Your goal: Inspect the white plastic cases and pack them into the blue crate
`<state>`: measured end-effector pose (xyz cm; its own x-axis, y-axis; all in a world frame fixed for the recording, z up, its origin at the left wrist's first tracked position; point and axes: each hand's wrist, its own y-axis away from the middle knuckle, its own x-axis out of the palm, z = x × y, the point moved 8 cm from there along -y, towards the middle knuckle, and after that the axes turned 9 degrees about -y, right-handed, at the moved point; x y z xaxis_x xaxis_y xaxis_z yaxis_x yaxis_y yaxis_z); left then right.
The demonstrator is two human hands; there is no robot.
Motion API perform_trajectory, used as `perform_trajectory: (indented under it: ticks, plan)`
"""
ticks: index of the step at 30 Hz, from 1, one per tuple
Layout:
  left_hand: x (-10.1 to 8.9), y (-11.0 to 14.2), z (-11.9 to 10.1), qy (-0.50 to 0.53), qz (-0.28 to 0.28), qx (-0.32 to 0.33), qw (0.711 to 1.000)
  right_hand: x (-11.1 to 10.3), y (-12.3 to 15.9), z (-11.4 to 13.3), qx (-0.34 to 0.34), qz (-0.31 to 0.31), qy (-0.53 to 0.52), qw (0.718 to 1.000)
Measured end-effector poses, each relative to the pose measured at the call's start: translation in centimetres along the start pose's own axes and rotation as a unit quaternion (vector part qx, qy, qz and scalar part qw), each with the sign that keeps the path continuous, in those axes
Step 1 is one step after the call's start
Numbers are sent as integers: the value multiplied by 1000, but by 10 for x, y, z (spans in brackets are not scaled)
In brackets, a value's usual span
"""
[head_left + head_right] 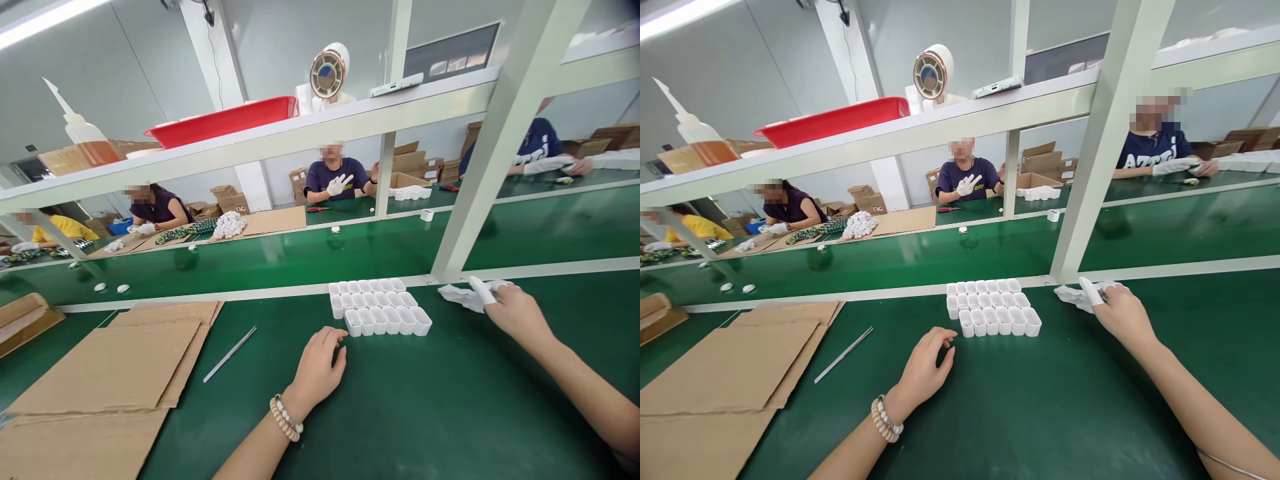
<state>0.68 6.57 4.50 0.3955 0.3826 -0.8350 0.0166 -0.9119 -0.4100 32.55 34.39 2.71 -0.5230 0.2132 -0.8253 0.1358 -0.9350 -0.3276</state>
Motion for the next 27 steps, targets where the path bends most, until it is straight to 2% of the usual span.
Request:
perform_trajectory:
  ticks: [13, 27]
  plan:
    - [0, 0, 0, 3, -9, 3, 1000, 4, -4, -9, -4, -2, 12, 1000]
    - [1, 0, 0, 6, -2, 3, 1000, -2, 2, 4, -22, -22, -6, 999]
